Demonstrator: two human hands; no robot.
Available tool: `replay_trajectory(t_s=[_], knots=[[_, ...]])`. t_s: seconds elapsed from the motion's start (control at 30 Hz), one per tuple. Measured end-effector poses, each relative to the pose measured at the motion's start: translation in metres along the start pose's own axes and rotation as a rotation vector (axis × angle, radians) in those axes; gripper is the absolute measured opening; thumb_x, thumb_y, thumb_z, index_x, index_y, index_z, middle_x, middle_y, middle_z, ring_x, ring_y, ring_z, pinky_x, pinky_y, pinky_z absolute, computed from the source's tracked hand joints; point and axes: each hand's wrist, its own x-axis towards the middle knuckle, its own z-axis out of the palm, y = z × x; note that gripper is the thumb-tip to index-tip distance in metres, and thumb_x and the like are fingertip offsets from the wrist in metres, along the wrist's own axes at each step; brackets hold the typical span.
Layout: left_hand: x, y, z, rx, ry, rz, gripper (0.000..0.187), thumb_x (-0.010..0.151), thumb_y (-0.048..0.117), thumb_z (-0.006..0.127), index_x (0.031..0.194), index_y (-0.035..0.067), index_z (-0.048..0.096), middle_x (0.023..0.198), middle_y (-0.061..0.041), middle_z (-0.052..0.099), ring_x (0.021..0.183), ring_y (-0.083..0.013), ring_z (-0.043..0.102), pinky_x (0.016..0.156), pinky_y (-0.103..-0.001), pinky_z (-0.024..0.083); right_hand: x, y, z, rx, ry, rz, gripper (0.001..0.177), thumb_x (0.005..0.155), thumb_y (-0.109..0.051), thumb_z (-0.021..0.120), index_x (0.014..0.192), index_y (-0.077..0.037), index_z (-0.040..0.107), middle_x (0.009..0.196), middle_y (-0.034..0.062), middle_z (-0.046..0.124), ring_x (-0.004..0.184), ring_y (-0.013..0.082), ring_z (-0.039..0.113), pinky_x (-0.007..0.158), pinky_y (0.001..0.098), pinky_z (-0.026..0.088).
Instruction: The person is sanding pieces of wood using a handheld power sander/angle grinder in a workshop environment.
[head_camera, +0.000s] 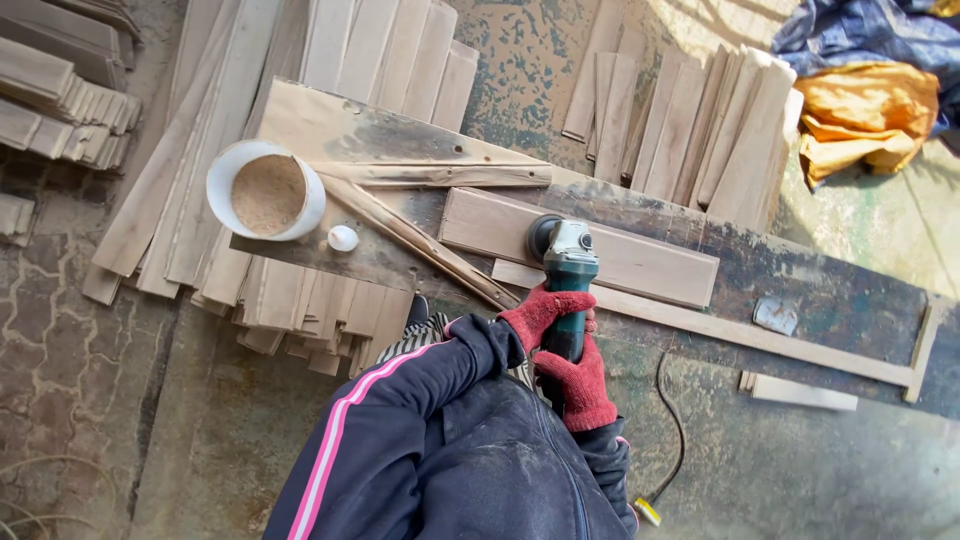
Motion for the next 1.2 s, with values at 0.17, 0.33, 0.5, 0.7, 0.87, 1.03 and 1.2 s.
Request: replay_trajectory(t_s=[0.17,0.33,0.5,0.7,0.87,1.03,1.2], knots=[[0.009,0.0,-0.002,0.092,-0.034,-0.052,0.055,0.064,0.008,0.096,0.107,0.0,0.063,0.074,-0.02,0.07,0.064,-0.0329,0.074,0.062,-0.047,0.064,0.007,0.021,0.006,0.022,0.073,-0.006,0.054,0.055,-0.003,0.095,0.096,0.003,0.061,0.07,0.0266,0.064,0.057,0.0375,0.07,0.049,0.0478,0.062],[0.013,0.0,0.003,0.134,-0.011,-0.054,0.061,0.062,0.008,0.096,0.111,0.0,0.061,0.078,-0.019,0.071,0.067,-0.0337,0.075,0.065,-0.047,0.065,0.011,0.02,0.003,0.018,0.085,-0.013,0.058,0.053,-0.005,0.096,0.097,0.002,0.06,0.07,0.0259,0.065,0.058,0.0372,0.07,0.049,0.0483,0.062],[0.021,-0.003,-0.004,0.072,0.02,-0.059,0.06,0.061,0.004,0.095,0.11,-0.001,0.062,0.074,-0.02,0.069,0.063,-0.0356,0.074,0.061,-0.049,0.064,0.009,0.006,0.007,-0.047,0.063,0.003,0.053,0.059,-0.006,0.094,0.097,0.004,0.059,0.069,0.0272,0.064,0.057,0.0364,0.069,0.049,0.0466,0.061],[0.016,0.007,0.001,0.098,0.044,-0.059,0.063,0.061,0.005,0.096,0.113,-0.001,0.061,0.077,-0.02,0.07,0.065,-0.0369,0.074,0.063,-0.051,0.065,0.014,0.002,0.008,-0.045,0.046,0.012,0.052,0.059,-0.007,0.093,0.096,0.004,0.058,0.066,0.0266,0.063,0.053,0.0361,0.068,0.047,0.0455,0.059],[0.023,0.006,-0.003,0.075,0.059,-0.038,0.06,0.061,0.005,0.094,0.112,-0.002,0.063,0.077,-0.021,0.071,0.065,-0.0357,0.074,0.064,-0.051,0.064,0.017,-0.001,0.012,-0.065,0.042,0.024,0.056,0.058,-0.007,0.095,0.099,0.004,0.059,0.07,0.028,0.064,0.058,0.0373,0.069,0.05,0.0484,0.061],[0.009,0.022,0.0,0.034,0.06,-0.03,0.059,0.061,0.004,0.094,0.111,-0.003,0.063,0.076,-0.022,0.071,0.064,-0.0362,0.074,0.063,-0.05,0.064,0.019,-0.003,0.016,-0.062,0.032,0.017,0.056,0.058,-0.006,0.095,0.098,0.005,0.058,0.071,0.0283,0.064,0.058,0.0384,0.069,0.05,0.0483,0.061],[0.005,0.025,-0.003,0.042,0.077,-0.013,0.059,0.061,0.005,0.093,0.112,-0.003,0.064,0.077,-0.023,0.071,0.065,-0.0363,0.074,0.065,-0.05,0.064,0.017,-0.005,0.022,-0.052,0.02,0.013,0.056,0.057,-0.005,0.095,0.098,0.003,0.059,0.07,0.0274,0.063,0.057,0.0376,0.068,0.049,0.0488,0.062]])
